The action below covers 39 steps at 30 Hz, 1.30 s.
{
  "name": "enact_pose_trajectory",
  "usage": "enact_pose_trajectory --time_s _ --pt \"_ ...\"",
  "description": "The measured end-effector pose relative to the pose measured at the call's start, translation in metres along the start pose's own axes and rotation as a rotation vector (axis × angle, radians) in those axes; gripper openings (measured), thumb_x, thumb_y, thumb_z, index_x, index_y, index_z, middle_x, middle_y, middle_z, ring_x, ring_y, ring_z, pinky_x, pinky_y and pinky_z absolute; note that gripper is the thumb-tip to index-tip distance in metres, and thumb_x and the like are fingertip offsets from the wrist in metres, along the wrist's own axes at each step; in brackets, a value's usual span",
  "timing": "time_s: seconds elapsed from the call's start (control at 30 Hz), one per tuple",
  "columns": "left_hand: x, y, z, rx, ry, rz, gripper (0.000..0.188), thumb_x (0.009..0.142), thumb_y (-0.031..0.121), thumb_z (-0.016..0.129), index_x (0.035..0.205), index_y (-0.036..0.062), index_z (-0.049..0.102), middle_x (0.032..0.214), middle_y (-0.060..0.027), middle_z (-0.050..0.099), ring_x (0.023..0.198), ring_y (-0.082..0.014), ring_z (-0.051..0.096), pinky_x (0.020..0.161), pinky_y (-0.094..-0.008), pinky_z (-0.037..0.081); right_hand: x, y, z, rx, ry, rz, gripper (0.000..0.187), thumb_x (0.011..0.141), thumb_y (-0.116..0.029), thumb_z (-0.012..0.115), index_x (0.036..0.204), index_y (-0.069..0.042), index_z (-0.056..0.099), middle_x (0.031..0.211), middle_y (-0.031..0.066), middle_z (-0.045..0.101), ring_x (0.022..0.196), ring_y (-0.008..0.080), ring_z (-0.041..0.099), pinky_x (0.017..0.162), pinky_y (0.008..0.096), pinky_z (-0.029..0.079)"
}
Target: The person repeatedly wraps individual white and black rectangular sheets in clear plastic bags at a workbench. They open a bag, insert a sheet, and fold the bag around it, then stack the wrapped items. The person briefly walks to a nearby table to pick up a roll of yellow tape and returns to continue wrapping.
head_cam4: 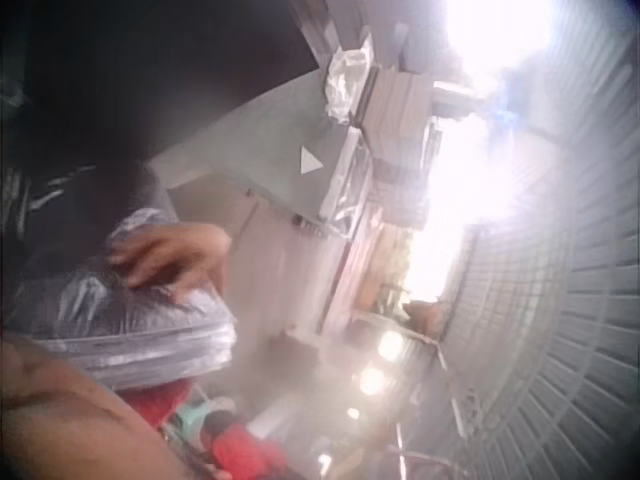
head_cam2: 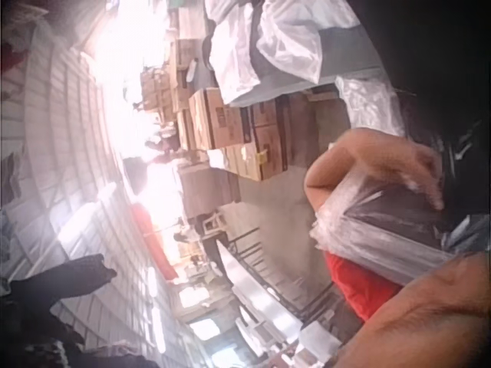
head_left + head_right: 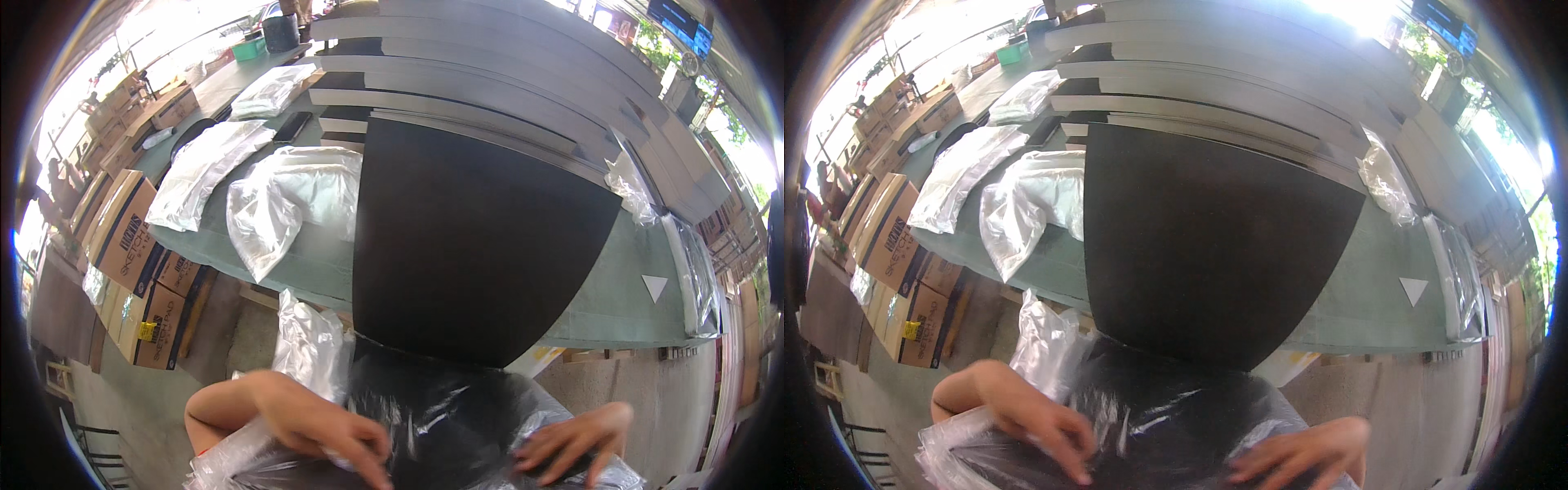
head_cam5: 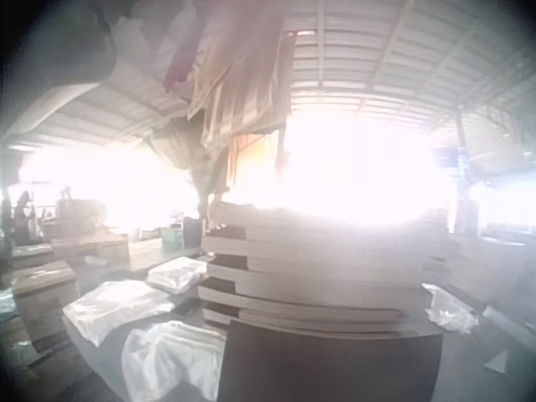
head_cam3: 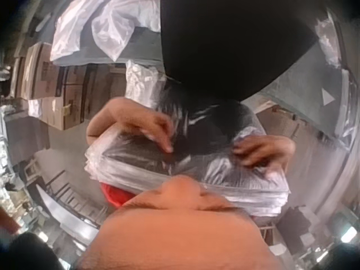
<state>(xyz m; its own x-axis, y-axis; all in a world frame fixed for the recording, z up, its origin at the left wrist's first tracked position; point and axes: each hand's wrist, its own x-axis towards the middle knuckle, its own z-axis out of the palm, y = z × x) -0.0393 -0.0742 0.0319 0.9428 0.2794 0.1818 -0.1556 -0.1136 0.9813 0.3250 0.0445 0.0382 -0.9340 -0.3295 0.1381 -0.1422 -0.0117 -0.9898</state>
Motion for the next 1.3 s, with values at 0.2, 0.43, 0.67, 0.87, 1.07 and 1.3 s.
enact_pose_trajectory --time_s 0.2,0.43,0.67,0.87,1.07,1.3 --pt "-0.038 -0.224 -0.011 0.27 0.442 -0.728 0.054 0.07 -0.005 0.034 0.121 0.0098 0.045 0.125 -0.0159 0.042 0.118 -0.0282 0.037 0.099 -0.036 0.029 -0.005 0.187 -0.027 -0.203 0.106 0.915 0.072 0.079 -0.054 0.048 0.131 -0.007 0.031 0.139 0.0171 0.018 0.128 0.032 0.018 0.103 0.0382 0.017" --pt "0.077 -0.122 -0.057 0.335 0.912 -0.192 0.032 0.088 0.021 0.04 0.115 0.0053 0.048 0.114 -0.0139 0.05 0.107 -0.0275 0.048 0.091 -0.0332 0.036 0.068 0.159 -0.063 -0.225 0.221 0.855 0.062 0.083 -0.053 0.042 0.117 -0.001 0.045 0.114 0.0182 0.049 0.108 0.0284 0.045 0.093 0.0363 0.033" --pt "0.057 -0.083 -0.057 -0.219 1.112 -0.139 0.044 0.085 0.026 0.054 0.117 -0.002 0.044 0.108 -0.0097 0.053 0.099 -0.0127 0.047 0.086 -0.0274 0.038 0.09 0.086 -0.069 0.516 0.953 0.095 0.026 0.08 -0.018 0.057 0.099 -0.001 0.054 0.091 0.0101 0.059 0.084 0.0217 0.057 0.078 0.0343 0.044" --pt "0.03 -0.051 -0.089 0.146 1.514 -0.037 0.021 0.072 0.001 0.066 0.089 -0.0021 0.056 0.084 -0.0054 0.061 0.073 -0.0086 0.056 0.067 -0.0226 0.045 0.033 0.102 -0.099 0.337 0.573 0.226 0.022 0.076 -0.02 0.059 0.088 -0.002 0.057 0.078 0.0096 0.06 0.073 0.0177 0.057 0.068 0.0288 0.044" --pt "0.068 -0.051 -0.059 1.196 1.211 -0.176 0.047 0.066 0.016 0.07 0.105 0.003 0.049 0.095 -0.0127 0.058 0.077 -0.0292 0.059 0.066 -0.0328 0.048 0.084 0.086 -0.068 0.3 0.825 0.176 0.068 0.074 -0.04 0.065 0.12 0.001 0.037 0.116 0.0123 0.046 0.1 0.0199 0.048 0.08 0.0334 0.044" --pt "0.023 -0.024 -0.085 0.751 1.531 -0.166 0.024 0.068 0.014 0.072 0.081 0.0011 0.056 0.074 -0.0044 0.06 0.062 -0.0066 0.052 0.053 -0.0211 0.041 0.042 0.081 -0.088 0.101 0.86 0.449 0.033 0.075 -0.02 0.067 0.098 0.002 0.057 0.09 0.0056 0.059 0.087 0.0122 0.053 0.077 0.0271 0.044"
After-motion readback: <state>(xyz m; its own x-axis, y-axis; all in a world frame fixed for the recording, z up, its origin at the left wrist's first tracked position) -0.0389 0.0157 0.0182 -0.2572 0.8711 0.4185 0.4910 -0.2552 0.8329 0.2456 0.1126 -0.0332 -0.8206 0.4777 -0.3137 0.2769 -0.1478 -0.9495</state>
